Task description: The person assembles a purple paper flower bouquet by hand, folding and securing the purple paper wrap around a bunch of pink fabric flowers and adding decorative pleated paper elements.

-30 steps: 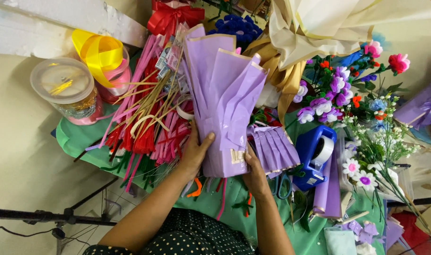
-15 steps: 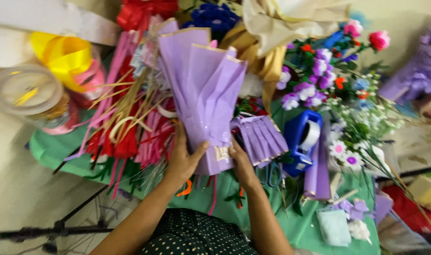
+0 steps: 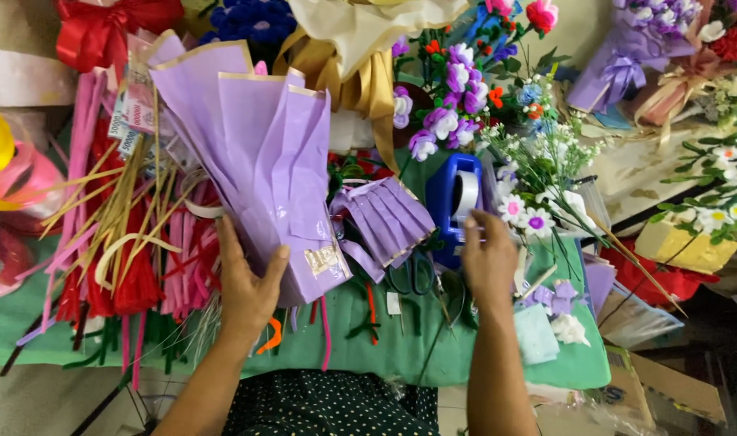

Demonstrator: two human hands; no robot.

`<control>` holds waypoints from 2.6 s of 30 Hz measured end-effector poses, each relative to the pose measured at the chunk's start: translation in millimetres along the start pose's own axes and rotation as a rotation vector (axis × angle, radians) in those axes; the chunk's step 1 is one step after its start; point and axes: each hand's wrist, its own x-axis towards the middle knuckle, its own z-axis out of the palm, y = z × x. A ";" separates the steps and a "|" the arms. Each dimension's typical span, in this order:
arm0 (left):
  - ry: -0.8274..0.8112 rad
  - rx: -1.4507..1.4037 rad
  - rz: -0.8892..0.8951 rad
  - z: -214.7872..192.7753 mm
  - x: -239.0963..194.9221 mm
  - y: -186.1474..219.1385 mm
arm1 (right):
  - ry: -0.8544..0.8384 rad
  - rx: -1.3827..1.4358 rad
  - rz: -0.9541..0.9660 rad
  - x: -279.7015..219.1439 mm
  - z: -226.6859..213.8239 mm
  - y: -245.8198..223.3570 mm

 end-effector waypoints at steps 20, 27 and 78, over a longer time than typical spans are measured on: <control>-0.967 -0.182 0.123 180.8 -64.4 30.9 | -0.278 -0.306 0.276 34.8 40.6 59.6; -0.900 -0.068 0.127 269.2 -46.0 3.4 | -0.288 -0.077 0.490 43.3 47.6 83.6; -0.123 0.538 0.806 245.7 -27.7 45.8 | 0.131 -0.219 -0.029 -49.9 79.7 108.5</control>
